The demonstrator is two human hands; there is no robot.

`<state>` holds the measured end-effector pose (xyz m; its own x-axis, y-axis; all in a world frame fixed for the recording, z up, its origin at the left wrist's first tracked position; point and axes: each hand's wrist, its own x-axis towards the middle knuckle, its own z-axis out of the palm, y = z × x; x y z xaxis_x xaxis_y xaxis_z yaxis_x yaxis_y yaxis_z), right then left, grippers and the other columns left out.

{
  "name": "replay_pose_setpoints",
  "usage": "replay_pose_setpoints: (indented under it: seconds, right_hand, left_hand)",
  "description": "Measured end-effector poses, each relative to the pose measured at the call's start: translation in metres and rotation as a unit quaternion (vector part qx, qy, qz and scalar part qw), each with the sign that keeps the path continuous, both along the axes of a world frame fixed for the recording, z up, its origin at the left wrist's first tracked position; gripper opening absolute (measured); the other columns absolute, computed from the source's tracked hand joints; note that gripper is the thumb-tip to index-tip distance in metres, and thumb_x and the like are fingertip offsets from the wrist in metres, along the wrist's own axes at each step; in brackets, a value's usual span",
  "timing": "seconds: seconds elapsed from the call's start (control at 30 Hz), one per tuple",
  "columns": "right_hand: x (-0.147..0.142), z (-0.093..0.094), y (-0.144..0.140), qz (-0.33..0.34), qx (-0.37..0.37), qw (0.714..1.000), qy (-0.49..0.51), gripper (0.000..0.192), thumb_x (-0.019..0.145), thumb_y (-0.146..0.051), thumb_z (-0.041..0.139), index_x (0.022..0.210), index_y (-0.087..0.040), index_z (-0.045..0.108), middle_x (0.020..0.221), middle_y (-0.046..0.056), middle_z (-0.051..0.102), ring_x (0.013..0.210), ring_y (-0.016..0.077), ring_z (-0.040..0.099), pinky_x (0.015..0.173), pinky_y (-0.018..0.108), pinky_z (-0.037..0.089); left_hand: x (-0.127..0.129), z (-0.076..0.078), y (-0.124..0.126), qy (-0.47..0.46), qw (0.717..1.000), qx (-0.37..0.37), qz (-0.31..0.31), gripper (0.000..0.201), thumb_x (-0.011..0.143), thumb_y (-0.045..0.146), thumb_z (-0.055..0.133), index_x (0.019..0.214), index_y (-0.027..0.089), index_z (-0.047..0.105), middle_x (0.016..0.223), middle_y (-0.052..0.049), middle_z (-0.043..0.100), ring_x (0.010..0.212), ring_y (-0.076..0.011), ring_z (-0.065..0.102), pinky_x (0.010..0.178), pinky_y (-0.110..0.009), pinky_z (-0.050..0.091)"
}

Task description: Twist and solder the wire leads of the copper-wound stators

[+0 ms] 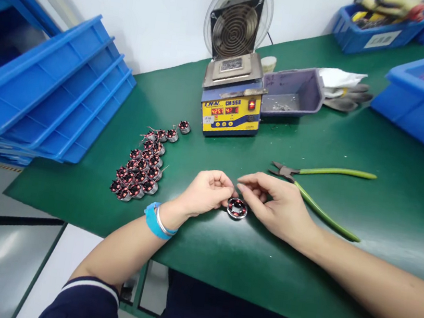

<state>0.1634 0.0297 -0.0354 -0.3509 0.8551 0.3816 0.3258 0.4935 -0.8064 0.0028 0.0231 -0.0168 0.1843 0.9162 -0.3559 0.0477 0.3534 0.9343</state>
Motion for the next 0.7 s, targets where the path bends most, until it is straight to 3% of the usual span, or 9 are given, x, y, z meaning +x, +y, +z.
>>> replay_pose_setpoints:
  seconds: [0.23,0.43,0.7]
  right_hand:
    - [0.0,0.001,0.002,0.024,-0.079,0.996,0.034,0.012,0.085,-0.025,0.053,0.077,-0.018,0.059,0.061,0.001,0.062,0.047,0.0093,0.051,0.043,0.021,0.039]
    - [0.008,-0.002,0.004,0.033,-0.115,0.991,0.064,0.024,0.089,-0.033,0.05,0.102,-0.015,0.059,0.071,0.003,0.064,0.053,0.0114,0.056,0.049,0.023,0.047]
    - [0.009,0.0,0.007,0.022,-0.062,0.997,0.045,0.023,0.089,-0.035,0.053,0.099,-0.017,0.064,0.08,0.006,0.067,0.064,0.014,0.061,0.057,0.025,0.05]
  left_hand:
    - [0.0,-0.007,0.001,-0.05,0.998,0.024,0.013,0.015,0.067,0.021,0.068,0.07,0.011,0.056,0.056,0.001,0.062,0.037,-0.0025,0.046,0.036,-0.013,0.034]
    - [0.0,-0.01,0.001,-0.057,0.998,0.017,0.025,0.015,0.071,0.021,0.067,0.071,0.011,0.057,0.057,0.001,0.062,0.038,-0.0026,0.047,0.036,-0.013,0.037]
    - [0.002,-0.007,0.002,-0.046,0.998,-0.002,0.029,0.009,0.075,0.014,0.062,0.071,0.011,0.055,0.055,0.003,0.06,0.037,-0.0023,0.047,0.036,-0.012,0.036]
